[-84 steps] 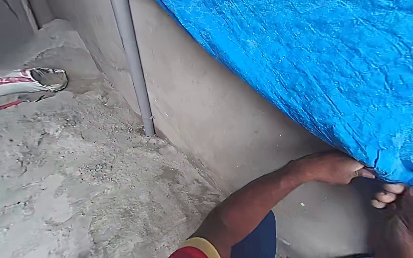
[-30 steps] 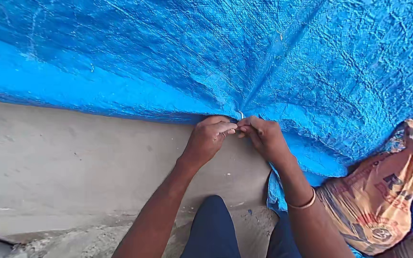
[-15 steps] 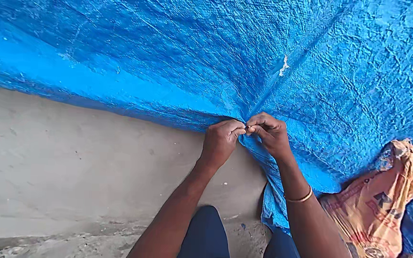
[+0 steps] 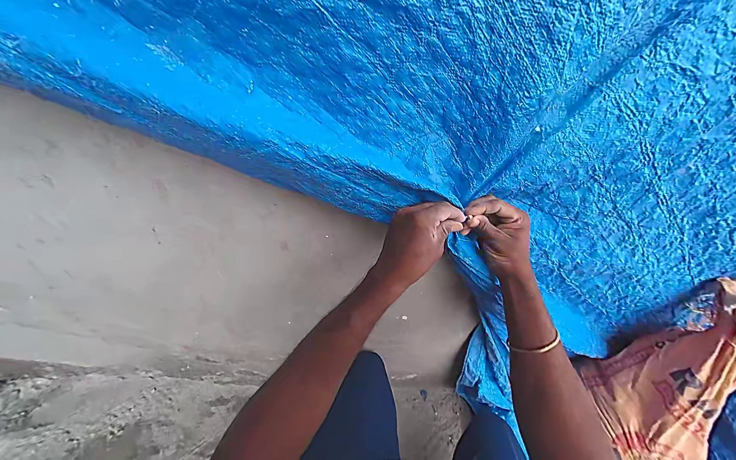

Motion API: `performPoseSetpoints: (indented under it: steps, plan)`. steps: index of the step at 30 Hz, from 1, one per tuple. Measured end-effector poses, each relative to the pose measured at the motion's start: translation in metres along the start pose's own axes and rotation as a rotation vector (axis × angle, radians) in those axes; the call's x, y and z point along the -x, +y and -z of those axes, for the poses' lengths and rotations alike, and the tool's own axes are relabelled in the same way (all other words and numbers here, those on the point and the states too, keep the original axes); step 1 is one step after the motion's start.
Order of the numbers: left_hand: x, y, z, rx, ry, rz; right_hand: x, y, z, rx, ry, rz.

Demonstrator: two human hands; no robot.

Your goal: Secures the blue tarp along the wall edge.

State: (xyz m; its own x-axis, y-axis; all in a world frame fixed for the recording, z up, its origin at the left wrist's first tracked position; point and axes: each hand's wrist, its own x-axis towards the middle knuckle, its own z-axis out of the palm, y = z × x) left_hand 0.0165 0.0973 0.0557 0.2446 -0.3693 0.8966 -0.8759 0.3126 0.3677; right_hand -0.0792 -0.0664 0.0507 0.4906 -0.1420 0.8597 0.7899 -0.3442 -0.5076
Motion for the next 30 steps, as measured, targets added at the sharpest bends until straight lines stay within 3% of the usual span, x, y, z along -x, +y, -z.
performPoseSetpoints:
  steps: [10,16,20,25,30]
  plan:
    - [-0.004,-0.001,-0.001,-0.046,-0.021,-0.011,-0.002,0.002,0.0,0.045,-0.006,0.009]
    - [-0.012,-0.002,0.004,-0.001,-0.105,0.114,-0.009,-0.006,0.005,0.059,-0.065,-0.085]
    - [-0.016,-0.006,0.001,-0.079,-0.12,0.07,-0.01,-0.012,0.01,0.126,-0.117,-0.15]
    - [-0.013,-0.009,-0.008,-0.205,-0.054,-0.075,-0.009,-0.022,-0.007,0.145,0.08,-0.14]
    - [-0.006,-0.015,-0.018,-0.281,0.031,-0.177,-0.007,-0.026,-0.015,0.338,0.163,-0.108]
